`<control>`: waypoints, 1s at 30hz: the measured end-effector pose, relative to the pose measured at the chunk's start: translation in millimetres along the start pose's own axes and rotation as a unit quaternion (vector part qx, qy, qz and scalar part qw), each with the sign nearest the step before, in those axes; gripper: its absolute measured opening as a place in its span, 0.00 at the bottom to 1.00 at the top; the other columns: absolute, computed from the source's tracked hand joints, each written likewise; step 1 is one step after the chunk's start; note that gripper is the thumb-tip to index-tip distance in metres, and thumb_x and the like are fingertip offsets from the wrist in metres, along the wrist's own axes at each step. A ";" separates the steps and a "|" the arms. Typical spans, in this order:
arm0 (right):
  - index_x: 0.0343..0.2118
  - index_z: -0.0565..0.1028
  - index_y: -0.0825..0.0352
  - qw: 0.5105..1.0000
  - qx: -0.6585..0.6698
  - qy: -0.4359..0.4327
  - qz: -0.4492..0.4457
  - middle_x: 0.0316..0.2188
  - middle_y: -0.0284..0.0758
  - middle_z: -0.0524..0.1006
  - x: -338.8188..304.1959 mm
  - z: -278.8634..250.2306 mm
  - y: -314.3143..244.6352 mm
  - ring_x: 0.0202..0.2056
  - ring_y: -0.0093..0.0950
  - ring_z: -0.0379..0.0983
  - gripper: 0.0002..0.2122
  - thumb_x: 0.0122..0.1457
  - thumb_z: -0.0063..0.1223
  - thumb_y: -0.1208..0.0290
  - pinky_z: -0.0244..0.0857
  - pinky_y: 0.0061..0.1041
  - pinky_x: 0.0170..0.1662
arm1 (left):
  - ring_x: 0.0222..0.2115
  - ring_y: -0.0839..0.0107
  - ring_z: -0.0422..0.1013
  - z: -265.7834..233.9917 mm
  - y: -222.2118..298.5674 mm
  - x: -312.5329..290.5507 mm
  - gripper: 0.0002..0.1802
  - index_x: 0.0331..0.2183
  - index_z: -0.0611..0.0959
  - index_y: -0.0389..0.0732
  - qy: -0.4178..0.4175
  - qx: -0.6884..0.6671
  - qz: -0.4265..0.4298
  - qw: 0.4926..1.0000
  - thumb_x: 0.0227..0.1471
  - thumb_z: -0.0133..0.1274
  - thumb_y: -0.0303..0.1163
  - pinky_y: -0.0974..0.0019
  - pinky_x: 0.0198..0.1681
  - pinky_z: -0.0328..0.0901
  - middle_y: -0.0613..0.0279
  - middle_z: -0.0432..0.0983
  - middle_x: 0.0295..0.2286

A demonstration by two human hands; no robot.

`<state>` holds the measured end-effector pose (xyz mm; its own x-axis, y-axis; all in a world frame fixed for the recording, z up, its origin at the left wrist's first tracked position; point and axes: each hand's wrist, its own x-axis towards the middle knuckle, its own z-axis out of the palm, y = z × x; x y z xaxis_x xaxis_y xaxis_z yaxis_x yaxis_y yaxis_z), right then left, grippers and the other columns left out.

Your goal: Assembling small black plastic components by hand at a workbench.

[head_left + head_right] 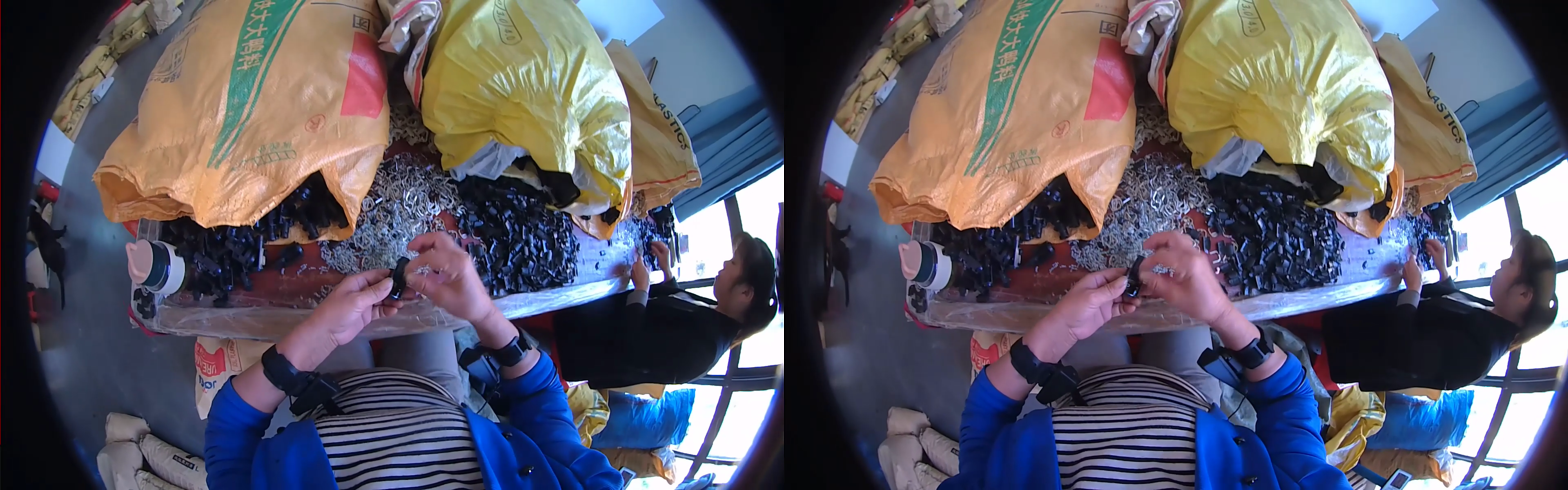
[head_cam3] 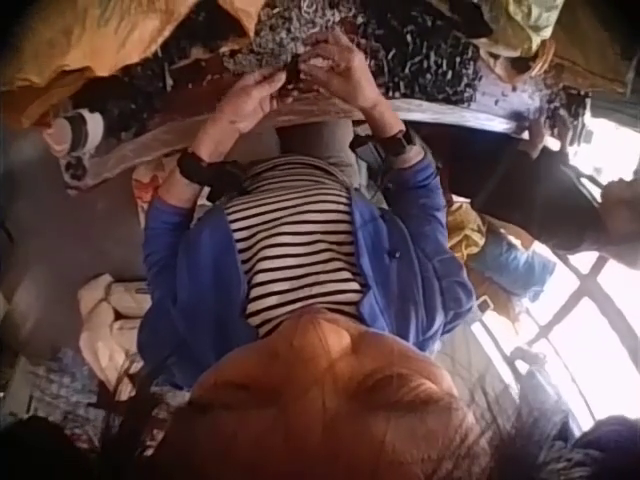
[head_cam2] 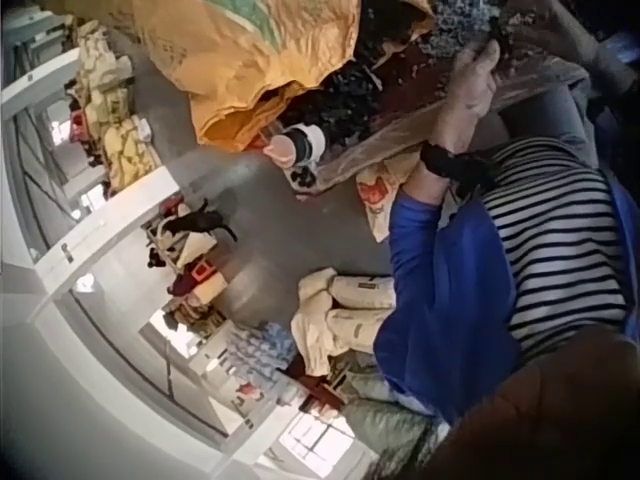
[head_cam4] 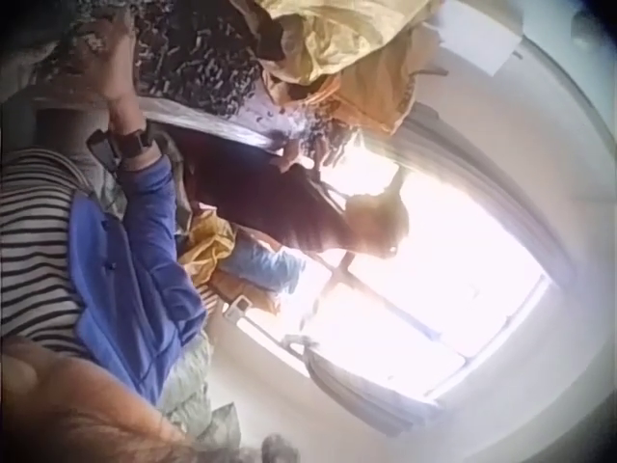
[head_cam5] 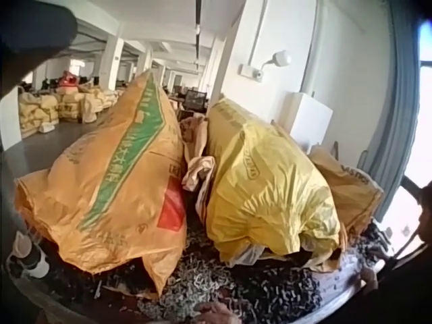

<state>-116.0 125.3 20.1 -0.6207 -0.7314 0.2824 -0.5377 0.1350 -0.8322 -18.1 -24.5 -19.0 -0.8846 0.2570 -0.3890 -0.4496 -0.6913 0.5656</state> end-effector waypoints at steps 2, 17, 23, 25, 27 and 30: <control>0.23 0.70 0.66 0.996 -0.084 0.037 -0.009 0.29 0.36 0.67 23.2 -6.9 26.9 0.31 0.36 0.63 0.06 0.38 0.52 0.76 0.59 0.29 0.32 | 0.30 0.73 0.67 -7.7 9.4 1.5 0.11 0.36 0.70 0.37 0.018 -0.028 0.016 0.999 0.50 0.40 0.31 0.73 0.33 0.63 0.56 0.69 0.33; 0.21 0.66 0.66 0.970 -0.239 0.036 0.015 0.18 0.37 0.67 61.1 -4.7 103.0 0.21 0.35 0.67 0.04 0.42 0.47 0.73 0.60 0.30 0.22 | 0.31 0.69 0.68 -23.4 31.6 18.6 0.05 0.27 0.72 0.41 0.065 -0.147 0.061 0.985 0.48 0.43 0.31 0.71 0.35 0.65 0.51 0.69 0.32; 0.20 0.68 0.68 0.989 -0.069 0.073 0.109 0.12 0.31 0.65 41.1 -9.9 73.1 0.16 0.21 0.63 0.04 0.46 0.45 0.74 0.56 0.20 0.19 | 0.31 0.69 0.68 -11.5 28.3 5.3 0.05 0.28 0.72 0.41 0.053 -0.130 0.075 0.987 0.48 0.43 0.30 0.71 0.34 0.65 0.52 0.70 0.32; 0.21 0.68 0.69 0.969 0.161 0.046 0.183 0.12 0.26 0.63 25.9 -8.6 60.6 0.15 0.15 0.58 0.05 0.47 0.45 0.73 0.51 0.15 0.17 | 0.32 0.68 0.68 -8.6 26.2 1.4 0.05 0.29 0.72 0.40 0.052 -0.105 0.082 0.990 0.48 0.43 0.30 0.69 0.36 0.64 0.53 0.70 0.32; 0.21 0.68 0.69 0.937 0.272 0.035 0.217 0.11 0.24 0.62 10.5 -7.5 50.7 0.14 0.12 0.55 0.05 0.48 0.44 0.73 0.49 0.12 0.17 | 0.33 0.68 0.68 -4.1 22.6 -0.1 0.06 0.30 0.72 0.40 0.048 -0.090 0.082 0.991 0.48 0.43 0.30 0.69 0.36 0.64 0.54 0.70 0.32; 0.20 0.66 0.68 0.888 0.392 0.007 0.242 0.13 0.23 0.61 -7.3 -4.2 38.1 0.13 0.12 0.49 0.03 0.47 0.43 0.77 0.42 0.11 0.15 | 0.35 0.67 0.67 5.9 17.0 1.4 0.07 0.32 0.72 0.40 0.040 -0.081 0.110 0.990 0.48 0.44 0.30 0.67 0.39 0.62 0.56 0.70 0.33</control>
<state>-134.3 138.5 -11.7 -0.6814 -0.7050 -0.1966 0.3516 -0.0797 -0.9328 -27.7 -31.9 -5.6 -0.9435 0.0394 -0.3291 -0.2164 -0.8253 0.5216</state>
